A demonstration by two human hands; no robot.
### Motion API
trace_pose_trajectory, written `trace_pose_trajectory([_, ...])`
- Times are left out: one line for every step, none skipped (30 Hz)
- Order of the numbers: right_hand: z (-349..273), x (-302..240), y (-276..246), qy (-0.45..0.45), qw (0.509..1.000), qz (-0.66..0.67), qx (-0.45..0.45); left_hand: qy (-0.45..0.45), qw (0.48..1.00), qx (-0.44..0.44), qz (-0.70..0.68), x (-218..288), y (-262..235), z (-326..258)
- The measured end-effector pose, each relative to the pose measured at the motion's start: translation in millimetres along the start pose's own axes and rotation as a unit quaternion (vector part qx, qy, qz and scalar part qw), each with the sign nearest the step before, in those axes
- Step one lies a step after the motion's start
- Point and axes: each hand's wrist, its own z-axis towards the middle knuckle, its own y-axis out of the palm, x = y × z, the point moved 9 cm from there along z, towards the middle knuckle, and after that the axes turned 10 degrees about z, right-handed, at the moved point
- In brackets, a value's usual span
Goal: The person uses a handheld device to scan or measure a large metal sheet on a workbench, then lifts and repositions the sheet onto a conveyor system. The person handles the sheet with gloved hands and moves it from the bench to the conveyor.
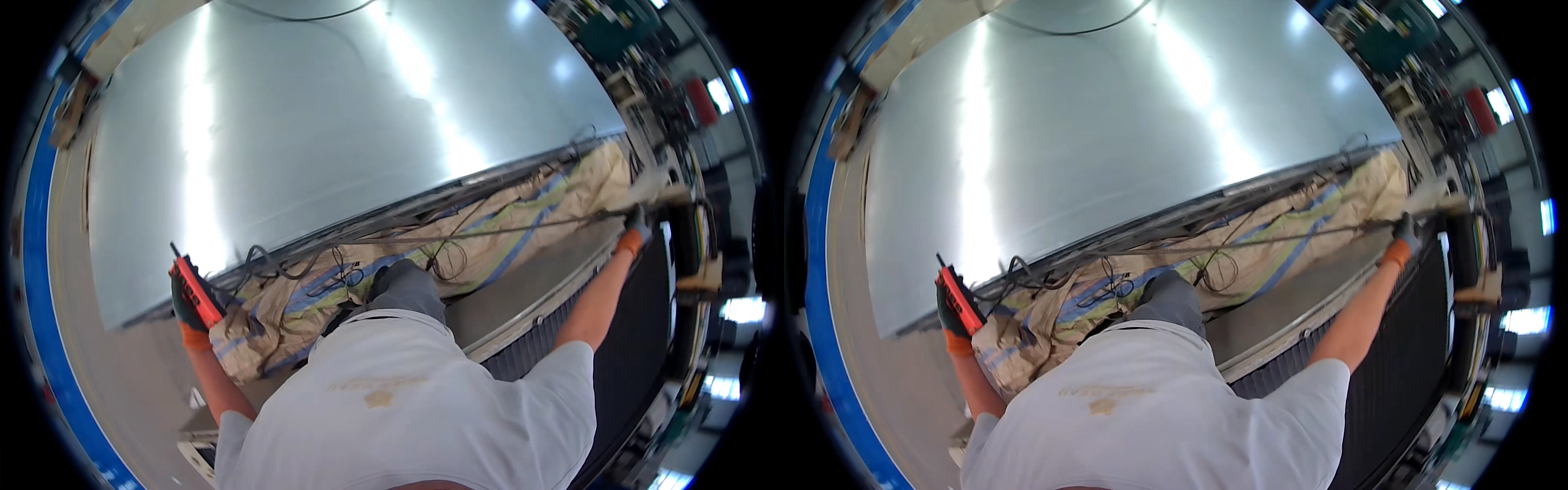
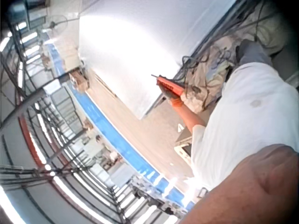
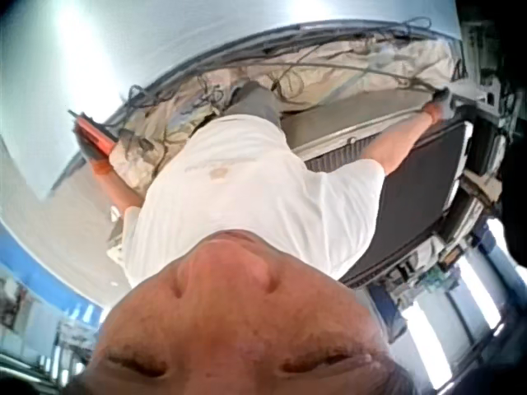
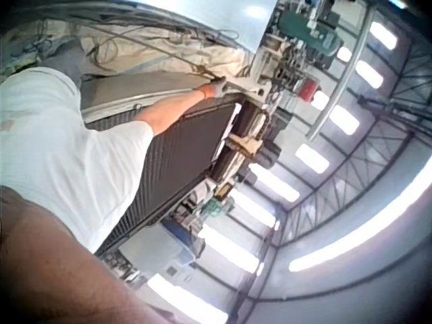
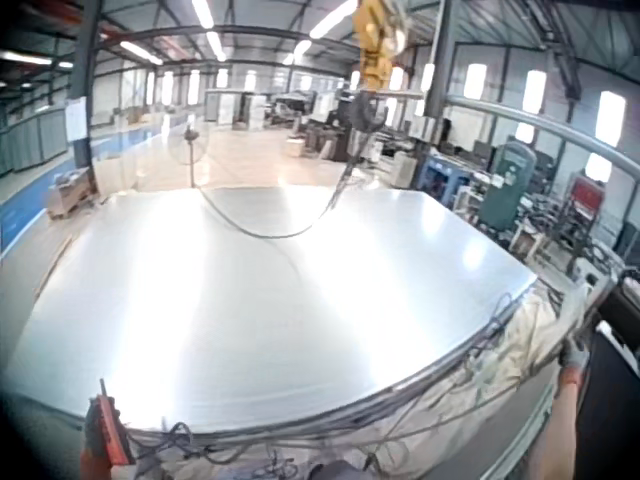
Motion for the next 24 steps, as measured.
trace_pose_trajectory([-4,34,-19,0.075,0.996,-0.048,0.026,-0.019,1.0,0.002,0.019,-7,-2,-4])
trace_pose_trajectory([-18,74,-35,0.15,0.982,-0.097,0.056,-0.033,0.998,0.026,0.038,-13,-7,-3])
trace_pose_trajectory([-29,90,-46,0.115,0.991,-0.045,0.047,-0.041,0.997,0.041,0.045,-14,-13,-7])
trace_pose_trajectory([-40,107,-56,0.083,0.995,-0.007,0.061,-0.044,0.997,0.039,0.045,-19,-14,-8])
trace_pose_trajectory([-51,128,-61,0.1,0.992,-0.064,0.046,-0.066,0.993,0.034,0.089,-21,-18,-13])
trace_pose_trajectory([-62,149,-63,0.12,0.985,-0.12,0.029,-0.095,0.986,0.036,0.131,-26,-24,-19])
trace_pose_trajectory([-72,167,-60,0.141,0.974,-0.177,0.008,-0.106,0.986,-0.009,0.129,-33,-18,-21])
trace_pose_trajectory([-82,184,-62,0.178,0.954,-0.241,0.014,-0.13,0.983,-0.014,0.129,-42,-18,-23])
trace_pose_trajectory([-111,224,-56,0.34,0.922,-0.186,-0.009,-0.148,0.977,-0.018,0.155,-53,-17,-26])
trace_pose_trajectory([-133,246,-39,0.392,0.882,-0.241,-0.104,-0.165,0.969,-0.021,0.181,-64,-14,-28])
trace_pose_trajectory([-166,267,-30,0.465,0.839,-0.242,-0.146,-0.158,0.966,0.005,0.204,-78,-14,-30])
trace_pose_trajectory([-195,285,-21,0.519,0.762,-0.32,-0.217,-0.201,0.941,0.062,0.266,-92,-22,-33])
trace_pose_trajectory([-220,298,-14,0.541,0.724,-0.348,-0.249,-0.185,0.953,0.027,0.24,-106,-8,-35])
trace_pose_trajectory([-246,306,-6,0.553,0.705,-0.344,-0.279,-0.2,0.951,0.042,0.232,-121,-4,-43])
trace_pose_trajectory([-267,313,1,0.552,0.696,-0.343,-0.306,-0.163,0.963,0.02,0.213,-121,8,-44])
trace_pose_trajectory([-287,319,5,0.565,0.681,-0.344,-0.313,-0.144,0.969,0.014,0.199,-121,17,-49])
trace_pose_trajectory([-313,324,9,0.62,0.654,-0.287,-0.324,-0.125,0.975,0.009,0.184,-117,25,-54])
trace_pose_trajectory([-325,323,12,0.607,0.658,-0.274,-0.353,-0.106,0.98,0.005,0.165,-113,34,-59])
trace_pose_trajectory([-338,323,10,0.58,0.668,-0.293,-0.362,-0.088,0.986,0.0,0.145,-106,43,-64])
trace_pose_trajectory([-345,322,3,0.553,0.671,-0.337,-0.361,-0.077,0.989,0.004,0.128,-99,51,-68])
trace_pose_trajectory([-353,322,2,0.545,0.68,-0.323,-0.37,-0.045,0.989,-0.083,0.112,-87,76,-71])
trace_pose_trajectory([-359,322,-2,0.539,0.682,-0.33,-0.369,-0.029,0.99,-0.071,0.117,-79,84,-72])
trace_pose_trajectory([-363,323,-8,0.537,0.68,-0.346,-0.361,-0.011,0.991,-0.06,0.121,-73,94,-72])
trace_pose_trajectory([-365,324,-9,0.53,0.689,-0.338,-0.361,0.012,0.99,-0.077,0.114,-66,108,-71])
